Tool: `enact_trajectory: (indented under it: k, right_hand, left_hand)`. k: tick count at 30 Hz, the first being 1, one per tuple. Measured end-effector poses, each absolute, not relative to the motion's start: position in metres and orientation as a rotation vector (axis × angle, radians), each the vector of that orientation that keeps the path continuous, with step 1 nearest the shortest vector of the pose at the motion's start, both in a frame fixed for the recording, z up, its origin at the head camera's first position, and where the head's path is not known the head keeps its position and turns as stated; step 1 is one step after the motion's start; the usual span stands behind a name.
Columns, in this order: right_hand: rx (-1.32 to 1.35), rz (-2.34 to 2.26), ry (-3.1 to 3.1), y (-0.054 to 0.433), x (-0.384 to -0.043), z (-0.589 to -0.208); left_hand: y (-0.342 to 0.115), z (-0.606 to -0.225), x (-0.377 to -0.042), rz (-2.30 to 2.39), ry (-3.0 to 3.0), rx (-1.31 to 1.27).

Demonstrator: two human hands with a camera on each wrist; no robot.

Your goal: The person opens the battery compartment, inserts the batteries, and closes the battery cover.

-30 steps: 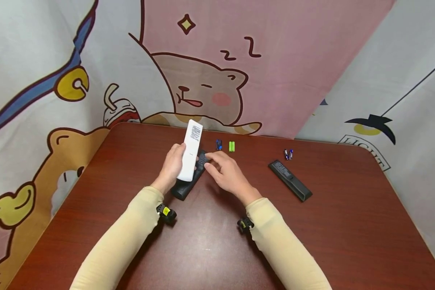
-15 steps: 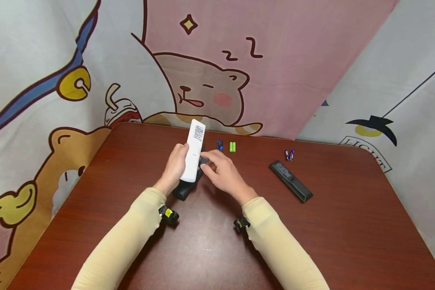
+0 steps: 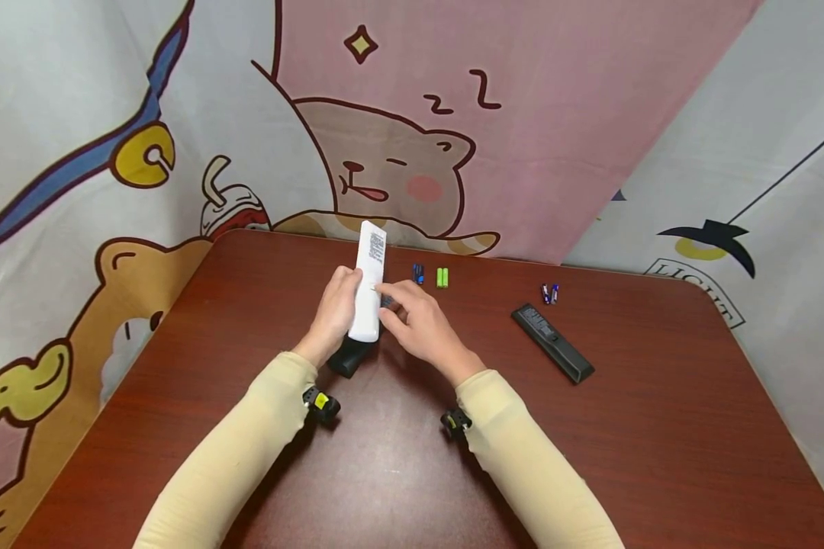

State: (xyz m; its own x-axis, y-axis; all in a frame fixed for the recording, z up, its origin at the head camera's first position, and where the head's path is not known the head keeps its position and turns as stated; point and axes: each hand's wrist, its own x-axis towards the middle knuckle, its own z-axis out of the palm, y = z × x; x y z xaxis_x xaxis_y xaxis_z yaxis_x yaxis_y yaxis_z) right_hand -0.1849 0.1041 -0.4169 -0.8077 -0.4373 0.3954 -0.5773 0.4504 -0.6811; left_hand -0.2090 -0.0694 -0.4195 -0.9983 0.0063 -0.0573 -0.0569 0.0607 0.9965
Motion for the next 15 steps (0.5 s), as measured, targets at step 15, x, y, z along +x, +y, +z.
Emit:
enact_trajectory:
  k: [15]
  right_hand:
    - [0.897,1.319,-2.526,0.0976,-0.1801,-0.4095]
  left_hand:
    - [-0.064,-0.4131,-0.2056,2.172,2.305,-0.117]
